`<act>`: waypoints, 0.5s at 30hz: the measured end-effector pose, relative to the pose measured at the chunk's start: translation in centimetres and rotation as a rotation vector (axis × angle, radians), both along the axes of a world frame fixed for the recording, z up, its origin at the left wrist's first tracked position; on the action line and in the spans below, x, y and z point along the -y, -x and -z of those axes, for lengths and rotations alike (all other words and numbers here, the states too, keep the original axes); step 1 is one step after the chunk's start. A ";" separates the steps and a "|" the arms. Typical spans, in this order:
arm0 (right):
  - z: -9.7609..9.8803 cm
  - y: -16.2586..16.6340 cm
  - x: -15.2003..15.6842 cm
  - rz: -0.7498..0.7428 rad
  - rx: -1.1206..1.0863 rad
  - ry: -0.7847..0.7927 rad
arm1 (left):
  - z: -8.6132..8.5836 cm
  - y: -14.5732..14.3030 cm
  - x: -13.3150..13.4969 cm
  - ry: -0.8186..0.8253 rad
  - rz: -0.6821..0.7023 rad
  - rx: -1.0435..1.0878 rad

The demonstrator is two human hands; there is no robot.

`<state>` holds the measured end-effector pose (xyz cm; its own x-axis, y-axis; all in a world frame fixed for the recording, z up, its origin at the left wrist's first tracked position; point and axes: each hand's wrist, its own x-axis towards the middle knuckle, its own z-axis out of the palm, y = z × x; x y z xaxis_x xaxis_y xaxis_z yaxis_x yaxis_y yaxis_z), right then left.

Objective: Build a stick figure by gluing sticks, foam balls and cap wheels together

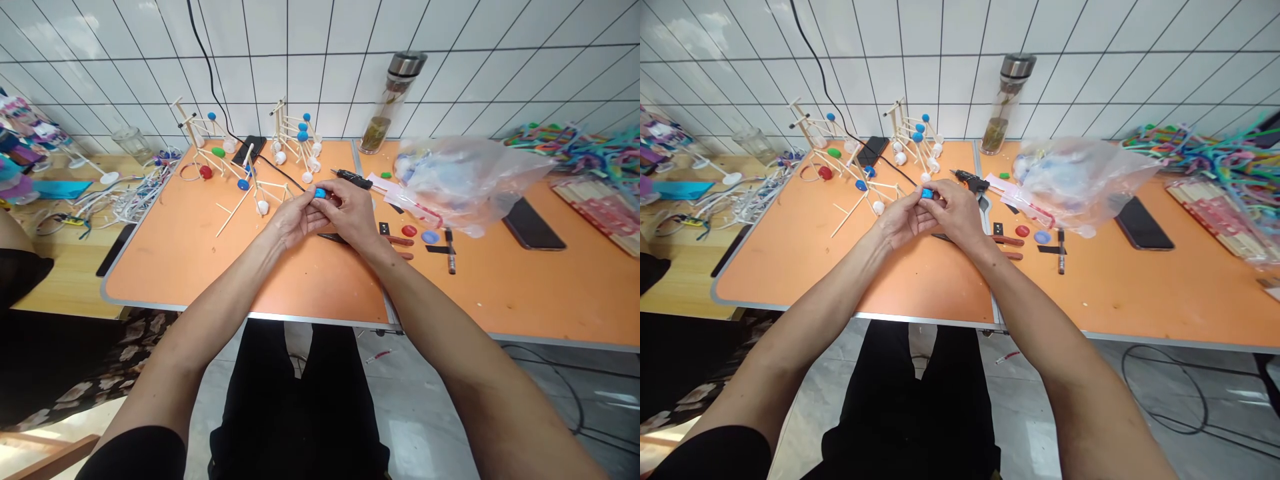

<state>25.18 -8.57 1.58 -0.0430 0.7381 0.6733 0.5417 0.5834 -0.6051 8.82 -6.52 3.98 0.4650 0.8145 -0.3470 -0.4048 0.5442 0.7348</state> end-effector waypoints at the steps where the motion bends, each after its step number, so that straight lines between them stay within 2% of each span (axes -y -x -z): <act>1: 0.0 0.0 0.0 0.005 0.014 -0.002 | 0.1 0.0 0.0 -0.005 -0.002 -0.006; 8: 0.2 -0.1 -0.1 0.031 0.065 0.014 | 0.1 0.1 -0.1 -0.100 -0.024 -0.077; 15: 0.6 0.1 -0.4 0.036 0.057 0.022 | -0.3 0.3 -0.2 -0.088 -0.038 -0.053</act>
<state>25.13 -8.17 0.95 -0.0542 0.7546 0.6539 0.5961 0.5498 -0.5851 8.56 -6.32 4.32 0.4162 0.8595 -0.2968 -0.3827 0.4617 0.8002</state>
